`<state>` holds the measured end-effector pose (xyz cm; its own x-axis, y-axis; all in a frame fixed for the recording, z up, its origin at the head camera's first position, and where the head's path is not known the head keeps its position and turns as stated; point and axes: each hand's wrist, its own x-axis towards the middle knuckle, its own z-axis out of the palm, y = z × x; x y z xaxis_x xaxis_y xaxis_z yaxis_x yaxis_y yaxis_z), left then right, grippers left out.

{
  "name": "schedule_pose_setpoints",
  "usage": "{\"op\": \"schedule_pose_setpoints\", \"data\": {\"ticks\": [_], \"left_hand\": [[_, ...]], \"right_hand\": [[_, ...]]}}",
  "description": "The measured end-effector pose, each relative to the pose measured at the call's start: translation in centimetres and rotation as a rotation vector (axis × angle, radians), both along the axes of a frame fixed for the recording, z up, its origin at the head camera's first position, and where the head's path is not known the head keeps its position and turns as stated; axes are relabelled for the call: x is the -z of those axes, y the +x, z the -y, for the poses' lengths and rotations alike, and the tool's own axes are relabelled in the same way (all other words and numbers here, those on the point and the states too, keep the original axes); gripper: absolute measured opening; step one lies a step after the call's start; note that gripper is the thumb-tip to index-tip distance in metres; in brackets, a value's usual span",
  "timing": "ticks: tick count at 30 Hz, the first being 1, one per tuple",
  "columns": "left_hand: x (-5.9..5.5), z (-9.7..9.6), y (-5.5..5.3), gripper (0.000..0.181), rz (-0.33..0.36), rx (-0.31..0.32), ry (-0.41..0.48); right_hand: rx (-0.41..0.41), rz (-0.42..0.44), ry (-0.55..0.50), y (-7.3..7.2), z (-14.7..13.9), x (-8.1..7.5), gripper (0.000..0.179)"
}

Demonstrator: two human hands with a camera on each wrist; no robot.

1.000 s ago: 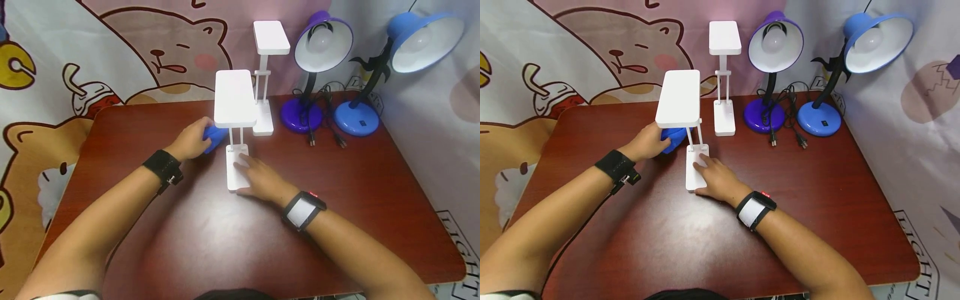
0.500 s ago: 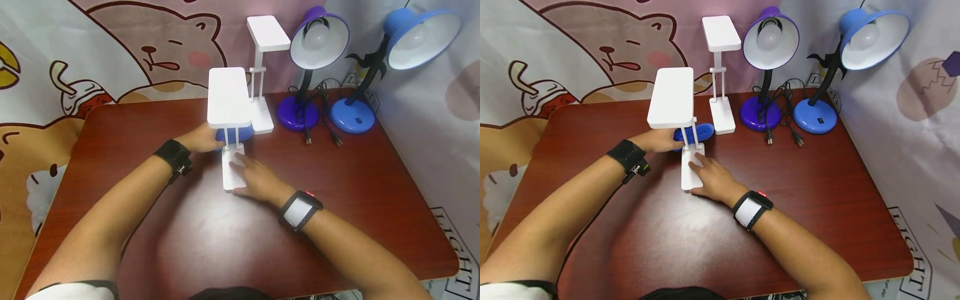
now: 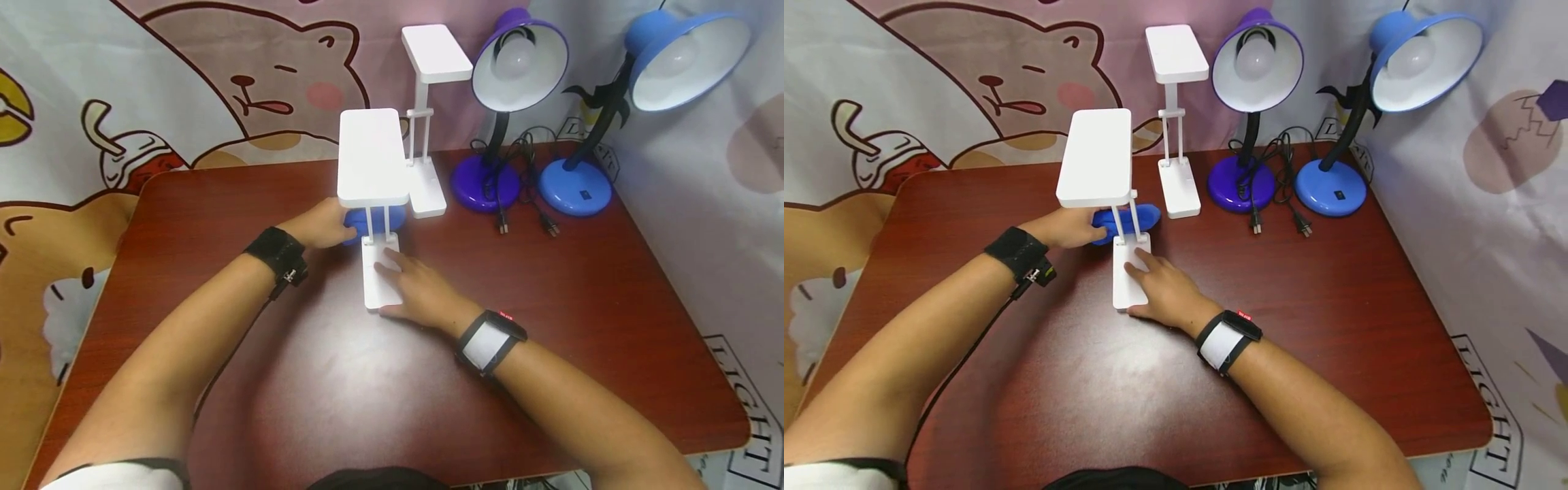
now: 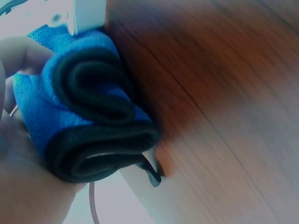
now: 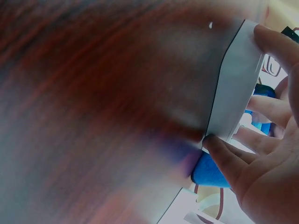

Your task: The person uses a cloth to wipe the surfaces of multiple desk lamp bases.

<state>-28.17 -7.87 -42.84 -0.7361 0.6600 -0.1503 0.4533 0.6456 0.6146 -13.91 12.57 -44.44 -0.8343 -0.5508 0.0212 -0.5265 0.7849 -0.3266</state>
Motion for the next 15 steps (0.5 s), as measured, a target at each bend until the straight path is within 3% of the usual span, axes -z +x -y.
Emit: {"op": "schedule_pose_setpoints", "data": {"ticks": [6, 9, 15], "left_hand": [[0.3, -0.2, 0.0, 0.054, -0.045, 0.032, 0.039], [0.5, 0.7, 0.0, 0.046, -0.042, 0.005, 0.012], [0.6, 3.4, 0.4, 0.048, -0.04, -0.081, -0.013]], "right_hand": [[-0.008, -0.014, -0.025, 0.0, 0.3, 0.1, 0.08], [-0.007, -0.013, -0.026, 0.0, 0.3, 0.2, 0.08], [-0.003, -0.024, -0.029, 0.0, 0.1, 0.3, 0.08]]}}
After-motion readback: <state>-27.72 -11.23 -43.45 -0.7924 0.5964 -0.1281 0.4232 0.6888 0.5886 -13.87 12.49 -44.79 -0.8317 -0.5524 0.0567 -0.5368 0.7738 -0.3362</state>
